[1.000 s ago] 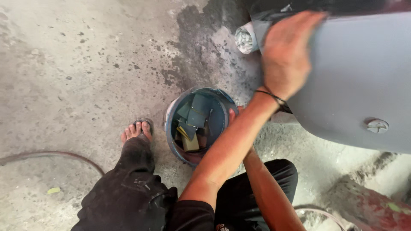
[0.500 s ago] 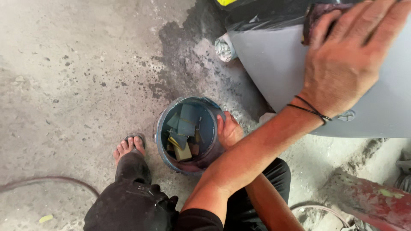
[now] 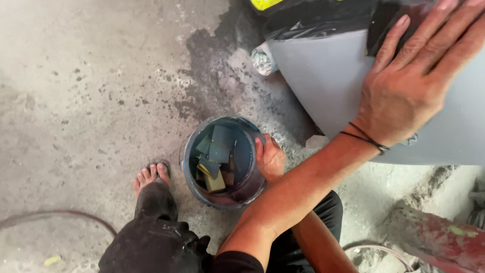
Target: The person sands the lower edge of a car bumper using a sanding block. They repeatedly dip the block into a bucket of water and continue sanding the surface.
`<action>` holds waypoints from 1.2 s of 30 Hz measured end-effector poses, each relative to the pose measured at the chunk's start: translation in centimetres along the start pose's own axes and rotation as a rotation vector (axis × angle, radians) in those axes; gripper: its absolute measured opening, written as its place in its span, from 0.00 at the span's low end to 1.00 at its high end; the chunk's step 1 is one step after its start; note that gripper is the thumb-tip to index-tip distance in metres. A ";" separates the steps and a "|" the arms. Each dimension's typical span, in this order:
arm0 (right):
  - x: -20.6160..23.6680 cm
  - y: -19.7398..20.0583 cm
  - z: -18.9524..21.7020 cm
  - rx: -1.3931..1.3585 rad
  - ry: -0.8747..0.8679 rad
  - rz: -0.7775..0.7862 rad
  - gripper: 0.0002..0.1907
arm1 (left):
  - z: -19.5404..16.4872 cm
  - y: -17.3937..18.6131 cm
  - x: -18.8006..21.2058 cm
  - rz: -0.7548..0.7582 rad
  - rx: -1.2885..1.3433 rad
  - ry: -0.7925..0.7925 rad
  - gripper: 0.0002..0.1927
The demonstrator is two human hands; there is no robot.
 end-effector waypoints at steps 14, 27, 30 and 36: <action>-0.2 -1.4 -0.6 0.046 -0.014 0.061 0.19 | 4.1 4.0 3.1 -0.245 0.216 0.116 0.37; -0.1 -1.2 0.2 0.068 -0.014 0.043 0.20 | 10.6 9.0 3.5 -0.359 0.171 0.535 0.32; 0.1 -1.1 0.0 0.069 -0.014 0.041 0.20 | 10.8 12.2 1.0 -0.426 0.087 0.542 0.32; 0.1 -1.3 -0.1 0.076 -0.023 0.034 0.20 | 16.4 11.5 1.0 -0.339 0.395 1.184 0.31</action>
Point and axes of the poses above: each hand's wrist, its own x-axis away from the middle knuckle, its own y-axis out of the back of the hand, z = x × y, the point moved 7 cm from there along -x, towards the middle knuckle, and after that the axes turned 12 degrees about x, right-handed, at the moved point
